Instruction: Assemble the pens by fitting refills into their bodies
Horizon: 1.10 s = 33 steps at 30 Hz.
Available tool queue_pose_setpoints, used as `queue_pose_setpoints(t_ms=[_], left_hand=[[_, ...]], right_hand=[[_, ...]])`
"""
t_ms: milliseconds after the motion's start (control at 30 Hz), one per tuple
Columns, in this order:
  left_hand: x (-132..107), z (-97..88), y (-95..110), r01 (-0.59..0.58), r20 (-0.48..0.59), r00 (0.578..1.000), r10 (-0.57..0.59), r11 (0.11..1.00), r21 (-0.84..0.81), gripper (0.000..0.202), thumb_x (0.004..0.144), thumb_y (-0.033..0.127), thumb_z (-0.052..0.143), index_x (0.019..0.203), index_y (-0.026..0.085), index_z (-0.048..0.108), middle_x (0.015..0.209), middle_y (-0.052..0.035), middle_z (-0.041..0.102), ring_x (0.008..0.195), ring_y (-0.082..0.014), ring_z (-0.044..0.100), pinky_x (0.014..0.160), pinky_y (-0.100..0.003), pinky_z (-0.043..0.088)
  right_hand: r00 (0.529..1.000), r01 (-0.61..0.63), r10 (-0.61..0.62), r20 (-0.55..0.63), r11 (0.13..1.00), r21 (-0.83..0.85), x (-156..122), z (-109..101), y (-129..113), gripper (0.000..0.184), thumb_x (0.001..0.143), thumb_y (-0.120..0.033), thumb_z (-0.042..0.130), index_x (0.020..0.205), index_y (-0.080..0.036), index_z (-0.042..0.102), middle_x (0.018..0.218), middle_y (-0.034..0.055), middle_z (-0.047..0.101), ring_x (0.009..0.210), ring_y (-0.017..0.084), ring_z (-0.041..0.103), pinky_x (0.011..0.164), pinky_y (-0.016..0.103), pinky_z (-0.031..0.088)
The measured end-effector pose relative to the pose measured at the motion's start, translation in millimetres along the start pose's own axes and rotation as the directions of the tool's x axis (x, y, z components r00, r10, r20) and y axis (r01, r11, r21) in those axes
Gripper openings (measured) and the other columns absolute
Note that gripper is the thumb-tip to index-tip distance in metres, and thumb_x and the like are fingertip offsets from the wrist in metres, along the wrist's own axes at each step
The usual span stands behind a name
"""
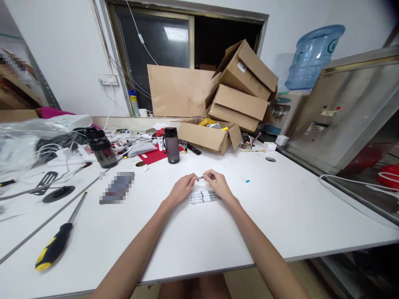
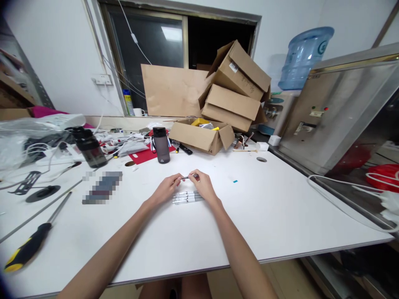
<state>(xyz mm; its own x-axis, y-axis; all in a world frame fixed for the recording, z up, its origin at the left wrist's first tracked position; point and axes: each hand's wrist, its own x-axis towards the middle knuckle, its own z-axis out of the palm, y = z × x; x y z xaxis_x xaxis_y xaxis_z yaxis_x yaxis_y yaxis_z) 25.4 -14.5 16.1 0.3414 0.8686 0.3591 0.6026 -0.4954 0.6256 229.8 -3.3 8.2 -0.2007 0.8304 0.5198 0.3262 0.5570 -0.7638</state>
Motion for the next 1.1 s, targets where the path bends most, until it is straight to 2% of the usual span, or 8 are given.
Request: queue_pose_setpoints(t_ms=[67, 167, 267, 400, 533, 633, 900, 1100], left_hand=[[1, 0.6, -1, -0.021, -0.008, 1.0, 0.021, 1.0, -0.01, 0.033, 0.102, 0.038, 0.035, 0.093, 0.023, 0.064, 0.083, -0.0025, 0.065, 0.08, -0.0211, 0.058, 0.076, -0.029, 0.043], [2, 2.0, 0, -0.067, -0.053, 0.997, 0.064, 0.996, -0.059, 0.038, 0.103, 0.041, 0.033, 0.092, 0.022, 0.064, 0.089, -0.0037, 0.064, 0.084, -0.021, 0.059, 0.082, -0.029, 0.044], [3, 3.5, 1, -0.095, -0.077, 0.993, 0.087, 0.989, -0.109, 0.04, 0.104, 0.043, 0.033, 0.092, 0.021, 0.065, 0.094, -0.0049, 0.064, 0.089, -0.0212, 0.059, 0.087, -0.03, 0.044], [1, 3.4, 4, -0.052, -0.039, 0.998, 0.047, 0.991, -0.127, 0.042, 0.104, 0.045, 0.033, 0.085, 0.021, 0.061, 0.084, -0.0017, 0.063, 0.079, -0.0194, 0.056, 0.078, -0.028, 0.043], [-1, 2.4, 7, -0.037, -0.015, 0.999, 0.036, 0.99, -0.139, 0.044, 0.104, 0.046, 0.031, 0.082, 0.02, 0.059, 0.073, 0.0011, 0.057, 0.068, -0.0169, 0.049, 0.069, -0.027, 0.038], [0, 3.9, 5, -0.041, -0.011, 0.999, 0.039, 0.986, -0.163, 0.044, 0.103, 0.045, 0.033, 0.08, 0.02, 0.06, 0.07, 0.0017, 0.054, 0.065, -0.016, 0.048, 0.068, -0.027, 0.038], [4, 10.5, 1, -0.011, 0.057, 0.998, 0.038, 0.909, -0.416, 0.043, 0.103, 0.052, 0.036, 0.103, 0.017, 0.063, 0.068, 0.001, 0.058, 0.066, -0.0166, 0.053, 0.069, -0.027, 0.042], [7, 12.5, -3, -0.002, 0.086, 0.995, 0.049, 0.877, -0.48, 0.048, 0.101, 0.057, 0.038, 0.108, 0.016, 0.063, 0.066, 0.0013, 0.058, 0.063, -0.0157, 0.053, 0.067, -0.027, 0.042]], right_hand=[[1.0, 0.026, -0.026, 0.01, 1.0, 0.013, 1, 0, -1, 0.015, 0.091, -0.03, 0.058, 0.095, -0.022, 0.07, 0.1, 0.0037, 0.073, 0.093, 0.018, 0.068, 0.091, 0.031, 0.051], [0.997, 0.074, -0.073, -0.018, 0.996, 0.049, 1, -1, -3, 0.022, 0.087, -0.027, 0.062, 0.108, -0.023, 0.069, 0.115, 0.0056, 0.069, 0.105, 0.018, 0.066, 0.096, 0.031, 0.05], [0.998, 0.004, -0.001, -0.065, 0.999, 0.044, 2, -2, -5, 0.022, 0.089, -0.033, 0.063, 0.107, -0.022, 0.069, 0.113, 0.0065, 0.07, 0.097, 0.019, 0.068, 0.09, 0.031, 0.053], [1.0, -0.001, 0.002, -0.021, 0.997, 0.073, 2, -3, -6, 0.015, 0.09, -0.03, 0.06, 0.096, -0.021, 0.07, 0.099, 0.0044, 0.073, 0.09, 0.018, 0.069, 0.089, 0.032, 0.053], [0.998, 0.061, -0.057, -0.041, 0.993, 0.103, 2, -3, -6, 0.022, 0.087, -0.026, 0.06, 0.108, -0.023, 0.07, 0.117, 0.0057, 0.068, 0.108, 0.019, 0.065, 0.094, 0.032, 0.052], [0.998, -0.012, 0.02, -0.058, 0.991, 0.136, 3, -3, -6, 0.02, 0.087, -0.032, 0.063, 0.103, -0.021, 0.069, 0.11, 0.0063, 0.071, 0.092, 0.018, 0.069, 0.087, 0.031, 0.054], [0.997, 0.002, 0.022, -0.074, 0.95, 0.313, 7, -4, -8, 0.028, 0.082, -0.028, 0.069, 0.11, -0.023, 0.065, 0.103, 0.0042, 0.069, 0.088, 0.019, 0.068, 0.086, 0.033, 0.053], [0.998, 0.045, -0.024, -0.059, 0.924, 0.379, 8, -6, -10, 0.034, 0.082, -0.025, 0.068, 0.114, -0.026, 0.061, 0.1, 0.0026, 0.068, 0.097, 0.019, 0.067, 0.093, 0.036, 0.052]])
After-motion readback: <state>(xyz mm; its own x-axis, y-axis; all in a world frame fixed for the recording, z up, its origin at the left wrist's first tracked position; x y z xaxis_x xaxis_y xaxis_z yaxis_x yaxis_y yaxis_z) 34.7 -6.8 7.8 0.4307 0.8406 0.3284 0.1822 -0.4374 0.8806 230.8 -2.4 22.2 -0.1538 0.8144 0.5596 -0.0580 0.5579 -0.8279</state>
